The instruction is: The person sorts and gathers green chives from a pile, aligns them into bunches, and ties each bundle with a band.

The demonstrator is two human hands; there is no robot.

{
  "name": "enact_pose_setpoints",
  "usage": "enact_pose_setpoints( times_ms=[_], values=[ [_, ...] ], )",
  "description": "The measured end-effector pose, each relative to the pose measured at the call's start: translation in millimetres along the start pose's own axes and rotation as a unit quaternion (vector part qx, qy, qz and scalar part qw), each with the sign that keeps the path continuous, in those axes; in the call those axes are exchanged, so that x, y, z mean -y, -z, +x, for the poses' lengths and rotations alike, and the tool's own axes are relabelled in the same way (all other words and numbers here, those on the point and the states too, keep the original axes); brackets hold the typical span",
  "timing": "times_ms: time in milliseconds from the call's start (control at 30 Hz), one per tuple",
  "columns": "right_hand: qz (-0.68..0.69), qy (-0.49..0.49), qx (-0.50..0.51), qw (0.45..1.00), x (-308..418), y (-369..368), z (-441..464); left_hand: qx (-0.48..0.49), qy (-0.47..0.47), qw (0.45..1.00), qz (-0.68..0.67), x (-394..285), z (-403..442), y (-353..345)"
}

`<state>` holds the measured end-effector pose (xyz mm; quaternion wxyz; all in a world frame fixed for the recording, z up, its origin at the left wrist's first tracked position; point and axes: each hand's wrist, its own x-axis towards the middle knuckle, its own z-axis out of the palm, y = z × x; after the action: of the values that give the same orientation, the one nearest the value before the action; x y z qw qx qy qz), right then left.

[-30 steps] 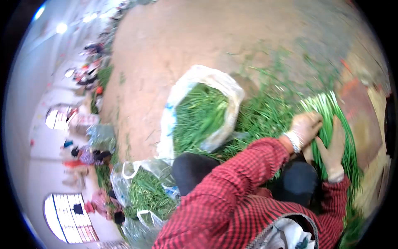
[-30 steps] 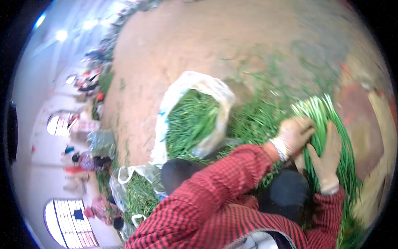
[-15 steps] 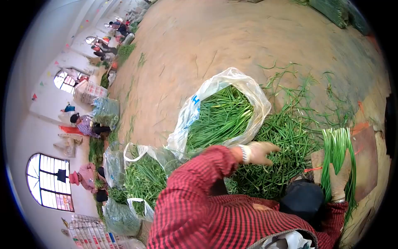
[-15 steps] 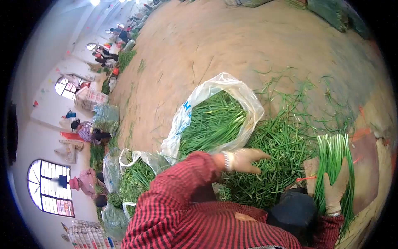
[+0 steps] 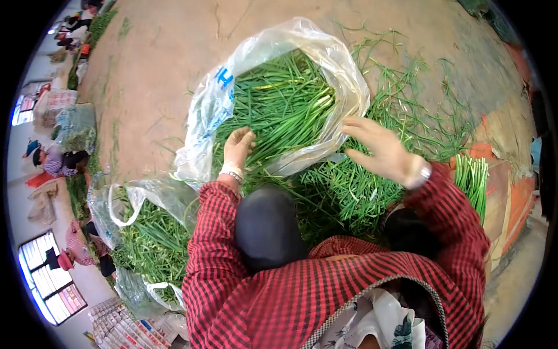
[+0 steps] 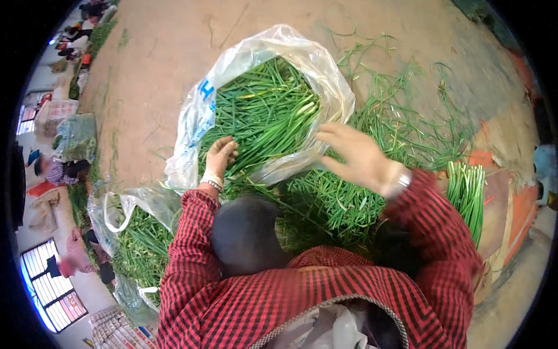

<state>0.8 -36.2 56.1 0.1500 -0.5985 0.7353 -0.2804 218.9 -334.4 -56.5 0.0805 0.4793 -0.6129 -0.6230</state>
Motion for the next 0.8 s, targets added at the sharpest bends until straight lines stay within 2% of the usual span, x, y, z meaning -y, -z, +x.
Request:
enact_pose_setpoints(
  times_ms=[33,133,167,200,233,267,300,333,367,400,433,467,533,567,633,667,733,767,800],
  values=[
    [0.004,-0.002,0.041,0.999,-9,-29,24,0.024,-0.007,1.000,-0.001,-2,9,-4],
    [-0.035,-0.031,0.067,0.997,-38,-103,64,0.041,-0.183,0.966,0.179,-8,39,-23],
    [-0.042,-0.152,0.269,0.950,-46,-118,73,0.024,-0.285,0.908,0.307,-26,38,-35],
    [-0.042,-0.264,0.455,0.849,-53,-127,78,0.006,-0.379,0.822,0.425,-42,35,-47],
    [-0.041,-0.271,0.461,0.844,-62,-130,78,0.023,-0.395,0.795,0.460,-48,37,-61],
    [-0.023,-0.243,0.444,0.862,-73,-131,78,0.038,-0.411,0.766,0.493,-47,42,-75],
    [-0.002,-0.214,0.427,0.879,-84,-131,77,0.059,-0.385,0.755,0.528,-35,46,-89],
    [0.092,-0.244,0.291,0.921,-98,-124,79,0.078,-0.385,0.756,0.524,-24,49,-100],
    [0.104,-0.191,0.083,0.973,-109,-122,79,0.094,-0.376,0.739,0.551,-12,50,-106],
    [0.177,-0.220,-0.015,0.959,-106,-107,96,0.112,-0.365,0.721,0.578,-6,46,-108],
    [0.150,-0.219,-0.073,0.961,-113,-105,114,0.112,-0.368,0.715,0.584,-4,45,-107],
    [0.152,-0.224,-0.070,0.960,-116,-113,127,0.117,-0.364,0.716,0.584,-4,44,-108],
    [-0.042,-0.155,-0.094,0.983,-119,-123,148,0.115,-0.367,0.703,0.598,-10,41,-107],
    [-0.041,-0.156,-0.095,0.982,-124,-127,148,0.121,-0.358,0.700,0.606,-11,41,-108],
    [-0.075,-0.264,0.042,0.961,-135,-133,144,0.130,-0.360,0.699,0.604,-6,42,-109],
    [-0.075,-0.264,0.042,0.961,-142,-133,141,0.137,-0.362,0.699,0.601,-3,43,-109],
    [0.006,-0.346,0.095,0.933,-146,-122,132,0.142,-0.358,0.699,0.603,-1,42,-107],
    [-0.001,-0.333,0.152,0.930,-149,-118,129,0.143,-0.359,0.694,0.607,-1,42,-106],
    [-0.002,-0.336,0.152,0.930,-150,-120,127,0.144,-0.362,0.689,0.611,-1,43,-107]
  ],
)
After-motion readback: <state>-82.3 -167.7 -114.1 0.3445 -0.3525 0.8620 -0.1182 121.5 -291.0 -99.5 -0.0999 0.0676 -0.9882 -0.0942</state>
